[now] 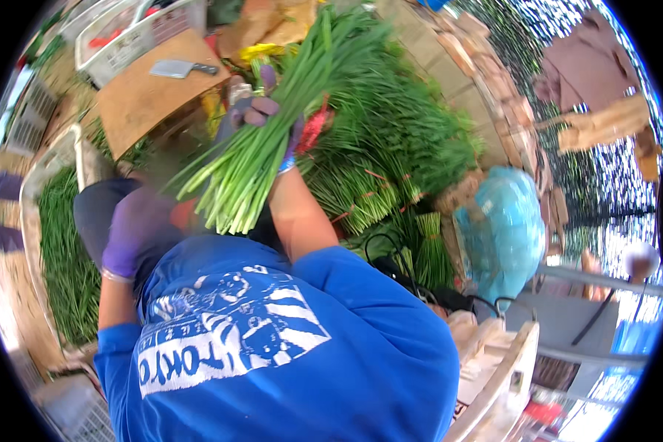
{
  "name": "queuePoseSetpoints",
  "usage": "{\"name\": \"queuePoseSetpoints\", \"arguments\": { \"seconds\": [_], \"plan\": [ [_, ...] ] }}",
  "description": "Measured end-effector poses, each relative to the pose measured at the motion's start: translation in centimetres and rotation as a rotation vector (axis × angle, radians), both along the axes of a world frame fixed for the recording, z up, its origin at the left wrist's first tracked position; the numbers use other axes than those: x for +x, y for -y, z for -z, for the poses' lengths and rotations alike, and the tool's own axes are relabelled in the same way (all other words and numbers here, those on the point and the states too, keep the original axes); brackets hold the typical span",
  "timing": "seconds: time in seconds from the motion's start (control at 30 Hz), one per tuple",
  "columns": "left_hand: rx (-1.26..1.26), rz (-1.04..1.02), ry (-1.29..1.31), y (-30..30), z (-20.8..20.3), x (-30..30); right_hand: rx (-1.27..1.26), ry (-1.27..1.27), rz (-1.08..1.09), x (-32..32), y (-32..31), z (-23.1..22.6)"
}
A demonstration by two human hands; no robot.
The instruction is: The person sorts bundles of greens by hand, picking up bunches, removing yellow or damaged leaves, and placing them into separate piles.
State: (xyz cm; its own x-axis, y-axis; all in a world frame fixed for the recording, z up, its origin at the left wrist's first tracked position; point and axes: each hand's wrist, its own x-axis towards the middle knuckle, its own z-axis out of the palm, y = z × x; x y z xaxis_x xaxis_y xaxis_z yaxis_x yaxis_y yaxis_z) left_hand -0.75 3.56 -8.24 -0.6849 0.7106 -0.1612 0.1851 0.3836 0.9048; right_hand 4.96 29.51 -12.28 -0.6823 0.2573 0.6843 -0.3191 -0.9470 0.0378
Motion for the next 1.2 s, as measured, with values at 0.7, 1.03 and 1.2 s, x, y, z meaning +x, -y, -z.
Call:
{"name": "queuePoseSetpoints", "arguments": {
  "seconds": [0.7, 1.03, 1.2],
  "plan": [
    [-0.449, -0.25, 0.015, 21.9, -2.4, -2.6, -0.192, -0.342, 0.193, 3.5, -8.2, -0.3],
    [0.001, -0.158, -0.777, 2.4, -8.3, 2.0, 0.1, 0.208, 0.079, 2.0, -2.3, -2.7],
    [0.401, 0.135, 0.189, -8.5, -4.8, 2.3, 0.595, 0.837, 0.385, -2.5, 5.0, -6.2]
  ]
}}
